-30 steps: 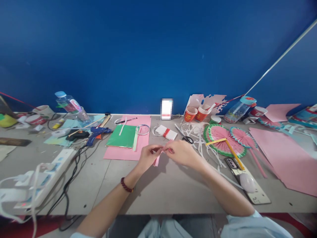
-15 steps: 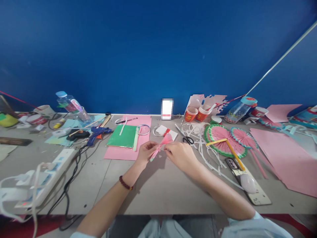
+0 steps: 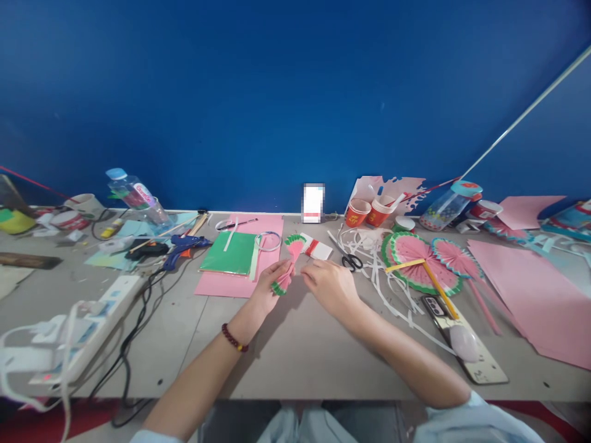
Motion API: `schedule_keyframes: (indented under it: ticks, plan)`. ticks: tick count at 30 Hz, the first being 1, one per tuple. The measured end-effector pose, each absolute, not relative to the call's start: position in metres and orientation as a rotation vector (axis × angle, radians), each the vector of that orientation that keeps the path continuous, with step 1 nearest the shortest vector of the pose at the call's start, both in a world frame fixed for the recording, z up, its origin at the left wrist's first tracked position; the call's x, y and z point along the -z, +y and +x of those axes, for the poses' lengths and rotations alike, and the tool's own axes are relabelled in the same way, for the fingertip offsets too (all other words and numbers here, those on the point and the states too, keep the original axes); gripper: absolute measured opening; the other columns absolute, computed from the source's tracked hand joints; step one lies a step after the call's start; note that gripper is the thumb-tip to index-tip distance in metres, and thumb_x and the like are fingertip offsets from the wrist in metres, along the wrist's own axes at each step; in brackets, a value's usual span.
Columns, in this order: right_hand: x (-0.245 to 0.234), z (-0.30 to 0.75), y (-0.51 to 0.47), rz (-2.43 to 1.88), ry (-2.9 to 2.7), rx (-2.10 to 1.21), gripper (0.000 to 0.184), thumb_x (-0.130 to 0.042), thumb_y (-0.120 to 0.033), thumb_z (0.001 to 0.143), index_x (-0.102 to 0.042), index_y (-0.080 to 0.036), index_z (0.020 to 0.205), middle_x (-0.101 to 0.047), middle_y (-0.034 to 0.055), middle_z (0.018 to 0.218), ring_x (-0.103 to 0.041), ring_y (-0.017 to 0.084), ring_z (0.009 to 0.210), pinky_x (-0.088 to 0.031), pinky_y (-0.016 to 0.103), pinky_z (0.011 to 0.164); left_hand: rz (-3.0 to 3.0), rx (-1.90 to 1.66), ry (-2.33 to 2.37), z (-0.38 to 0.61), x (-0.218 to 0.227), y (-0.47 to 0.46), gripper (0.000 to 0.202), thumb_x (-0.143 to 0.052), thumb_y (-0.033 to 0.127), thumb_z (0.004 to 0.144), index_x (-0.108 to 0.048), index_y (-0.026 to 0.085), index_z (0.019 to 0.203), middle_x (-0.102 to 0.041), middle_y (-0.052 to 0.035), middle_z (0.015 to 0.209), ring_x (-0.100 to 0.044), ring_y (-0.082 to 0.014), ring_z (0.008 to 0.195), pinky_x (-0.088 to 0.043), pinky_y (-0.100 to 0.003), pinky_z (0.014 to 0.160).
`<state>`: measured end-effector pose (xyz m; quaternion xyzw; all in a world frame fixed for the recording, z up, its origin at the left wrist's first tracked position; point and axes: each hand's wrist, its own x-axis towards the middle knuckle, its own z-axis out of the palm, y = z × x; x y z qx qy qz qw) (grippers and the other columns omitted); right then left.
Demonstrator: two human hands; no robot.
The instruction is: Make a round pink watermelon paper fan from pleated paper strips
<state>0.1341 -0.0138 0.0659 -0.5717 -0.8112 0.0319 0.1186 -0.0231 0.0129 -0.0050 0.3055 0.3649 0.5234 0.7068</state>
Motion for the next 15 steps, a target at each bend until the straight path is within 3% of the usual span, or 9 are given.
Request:
schedule_keyframes:
  ticks: [15]
  plan:
    - [-0.07,0.145,0.002,-1.7,-2.326,-0.304,0.024,-0.045,-0.025,0.084,-0.068,-0.027,0.083,-0.07,-0.0001,0.088,-0.061,0.016,0.079,-0.033,0.023,0.06,0.538,-1.185,0.828,-0.021,0.004,0.012,0.023,-0.079,0.027,0.061,-0.068,0.014,0.076,-0.063,-0.0007,0.069,-0.058,-0.0072,0.064,-0.043,-0.017,0.057]
